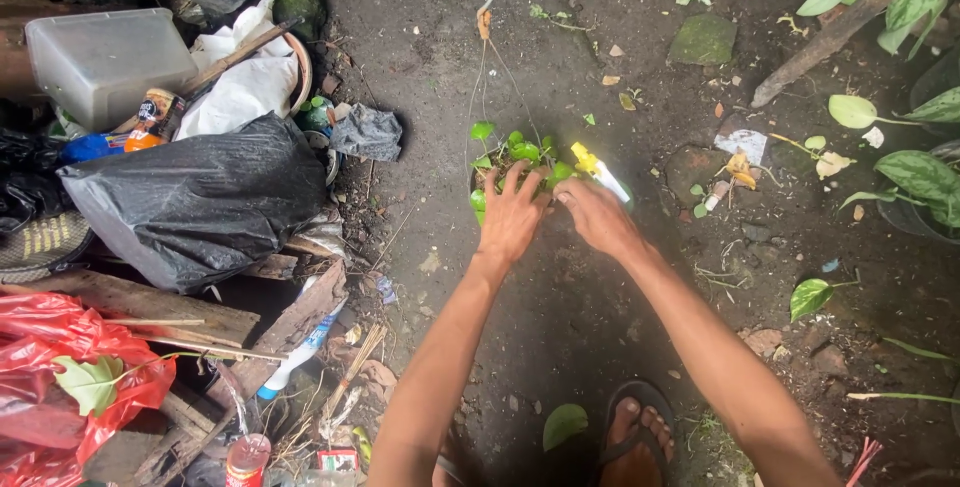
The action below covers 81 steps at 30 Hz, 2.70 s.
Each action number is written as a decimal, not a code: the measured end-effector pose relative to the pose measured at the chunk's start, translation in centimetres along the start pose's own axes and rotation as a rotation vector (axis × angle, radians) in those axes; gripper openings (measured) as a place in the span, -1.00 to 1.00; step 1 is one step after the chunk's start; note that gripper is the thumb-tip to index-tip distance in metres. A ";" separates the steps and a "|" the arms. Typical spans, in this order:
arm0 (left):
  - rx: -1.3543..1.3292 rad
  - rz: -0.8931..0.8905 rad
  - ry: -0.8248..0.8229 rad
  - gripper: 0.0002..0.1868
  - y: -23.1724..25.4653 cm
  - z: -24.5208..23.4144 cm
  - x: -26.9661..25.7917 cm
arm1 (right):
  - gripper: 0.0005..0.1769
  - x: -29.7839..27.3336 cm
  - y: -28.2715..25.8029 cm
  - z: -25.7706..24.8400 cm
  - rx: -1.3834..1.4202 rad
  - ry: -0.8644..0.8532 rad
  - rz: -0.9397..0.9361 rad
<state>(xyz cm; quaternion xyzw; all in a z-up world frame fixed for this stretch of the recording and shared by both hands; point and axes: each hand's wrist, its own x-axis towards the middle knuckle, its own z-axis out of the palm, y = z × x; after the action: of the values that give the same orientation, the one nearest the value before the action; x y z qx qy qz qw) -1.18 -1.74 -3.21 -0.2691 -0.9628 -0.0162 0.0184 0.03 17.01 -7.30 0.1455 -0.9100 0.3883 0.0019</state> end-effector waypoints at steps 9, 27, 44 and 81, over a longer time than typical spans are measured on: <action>0.068 0.007 -0.031 -0.89 -0.3 -2.0 1.0 | -0.90 0.4 -0.3 -0.6 0.045 -0.052 0.014; -0.101 -0.139 0.027 -0.81 -0.3 0.5 1.1 | -0.81 0.4 -3.6 -2.9 0.056 -0.155 0.104; -0.341 -0.032 -0.070 -0.89 0.8 -4.9 1.2 | -0.73 0.7 -2.1 -0.2 -0.358 -0.089 0.022; -0.440 -0.060 0.006 -0.80 -1.0 -3.4 0.9 | -0.93 1.7 -3.1 -3.1 -0.079 -0.169 -0.091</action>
<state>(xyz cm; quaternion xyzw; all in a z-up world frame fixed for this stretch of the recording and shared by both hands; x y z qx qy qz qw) -2.32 -2.24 0.19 -0.2380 -0.9435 -0.2274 -0.0386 -1.10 16.73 -2.80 0.2189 -0.9138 0.3382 -0.0516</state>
